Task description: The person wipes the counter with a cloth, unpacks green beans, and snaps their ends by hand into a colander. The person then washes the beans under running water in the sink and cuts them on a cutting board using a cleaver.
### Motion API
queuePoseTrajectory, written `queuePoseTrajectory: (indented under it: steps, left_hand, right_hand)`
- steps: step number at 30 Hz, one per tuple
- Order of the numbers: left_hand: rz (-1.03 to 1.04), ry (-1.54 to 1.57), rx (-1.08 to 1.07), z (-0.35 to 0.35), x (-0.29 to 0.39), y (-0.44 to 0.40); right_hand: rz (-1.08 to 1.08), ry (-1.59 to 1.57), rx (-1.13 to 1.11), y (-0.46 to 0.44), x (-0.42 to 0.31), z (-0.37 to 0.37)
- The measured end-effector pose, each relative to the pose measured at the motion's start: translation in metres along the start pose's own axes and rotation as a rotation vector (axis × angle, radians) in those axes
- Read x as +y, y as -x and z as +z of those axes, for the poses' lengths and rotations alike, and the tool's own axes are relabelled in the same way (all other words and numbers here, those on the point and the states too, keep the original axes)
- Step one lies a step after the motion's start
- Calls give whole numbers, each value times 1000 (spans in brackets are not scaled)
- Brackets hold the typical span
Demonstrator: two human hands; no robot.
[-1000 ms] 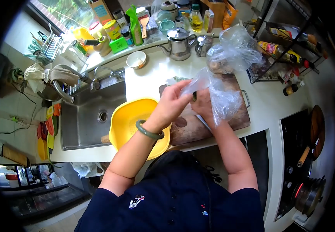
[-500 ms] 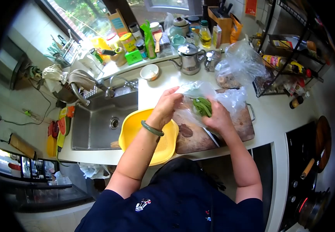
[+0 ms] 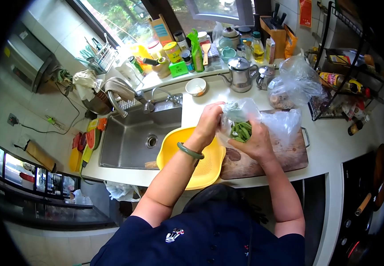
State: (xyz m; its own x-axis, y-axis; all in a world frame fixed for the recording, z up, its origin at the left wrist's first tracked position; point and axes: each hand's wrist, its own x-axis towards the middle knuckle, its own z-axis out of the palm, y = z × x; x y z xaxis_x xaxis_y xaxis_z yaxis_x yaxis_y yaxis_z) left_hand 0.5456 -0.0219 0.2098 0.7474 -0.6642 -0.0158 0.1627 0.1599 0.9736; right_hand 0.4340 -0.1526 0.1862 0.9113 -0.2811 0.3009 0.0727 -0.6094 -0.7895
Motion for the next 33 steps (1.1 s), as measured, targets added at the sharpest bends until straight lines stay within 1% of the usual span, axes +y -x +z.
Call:
queuePoseTrajectory:
  steps: [1, 2, 4, 5, 6, 7, 8, 10, 11, 12, 13, 14, 16, 17, 19, 20, 22, 23, 24, 26, 27, 28, 30, 32, 33]
  left_hand:
    - [129, -81, 64, 5, 2, 4]
    - [134, -84, 65, 6, 0, 6]
    - [479, -423, 197, 9, -2, 9]
    - [490, -417, 185, 8, -1, 13]
    - [491, -419, 183, 8, 1, 14]
    - [536, -439, 189, 8, 2, 16]
    - [580, -459, 193, 9, 4, 17]
    - [589, -451, 203, 10, 12, 20]
    - [675, -610, 180, 8, 13, 19]
    - [761, -769, 156, 6, 15, 18]
    - [702, -733, 130, 8, 18, 21]
    - [707, -733, 126, 8, 18, 21]
    - [801, -810, 213, 9, 15, 19]
    - [803, -808, 208, 7, 15, 19]
    - [567, -792, 197, 3, 13, 20]
    - [567, -790, 194, 2, 13, 20]
    - [424, -807, 290, -1, 11, 17]
    - [340, -757, 305, -3, 7, 12]
    - [341, -757, 299, -6, 3, 8]
    - [-14, 119, 129, -7, -4, 1]
    - [-150, 378, 125, 2, -1, 6]
    - [-152, 377, 120, 1, -10, 6]
    - [-294, 820, -94, -1, -26, 3]
    - [-303, 843, -142, 0, -30, 2]
    - [-303, 858, -88, 1, -32, 3]
  right_hand:
    - [29, 60, -36, 0, -3, -1]
    - [24, 59, -35, -1, -2, 2]
    - [-122, 20, 25, -2, 3, 7]
    - [-124, 19, 28, -2, 3, 8]
    - [-77, -23, 5, -1, 0, 8]
    - [-29, -65, -16, 0, -2, 8]
    - [-28, -65, -11, 0, -2, 7]
    - [-13, -201, -35, -4, 0, 6]
    - [-16, -200, -27, -3, 1, 10]
    - [-14, -130, 130, -2, 1, 18]
    - [-11, -59, 286, -1, 2, 24]
    - [-13, -57, 292, -1, 4, 30]
    - [-65, 123, 461, 0, 7, 36]
    - [-62, 125, 465, 1, 7, 36]
    - [-21, 28, 297, 4, 6, 36]
    - [-19, 30, 299, 5, 5, 36]
    - [-56, -143, 189, 6, 3, 37]
    - [-83, -190, 147, 7, 1, 36]
    - [-81, -189, 152, 8, 0, 36]
    - [-127, -264, 136, 8, -1, 37]
    - [-89, -286, 124, 9, 1, 40]
    - [-86, -284, 130, 10, 2, 44]
    - [3, -354, 107, 11, 4, 49]
    - [36, -381, 112, 15, 9, 48]
    - [18, -457, 91, 16, 11, 48]
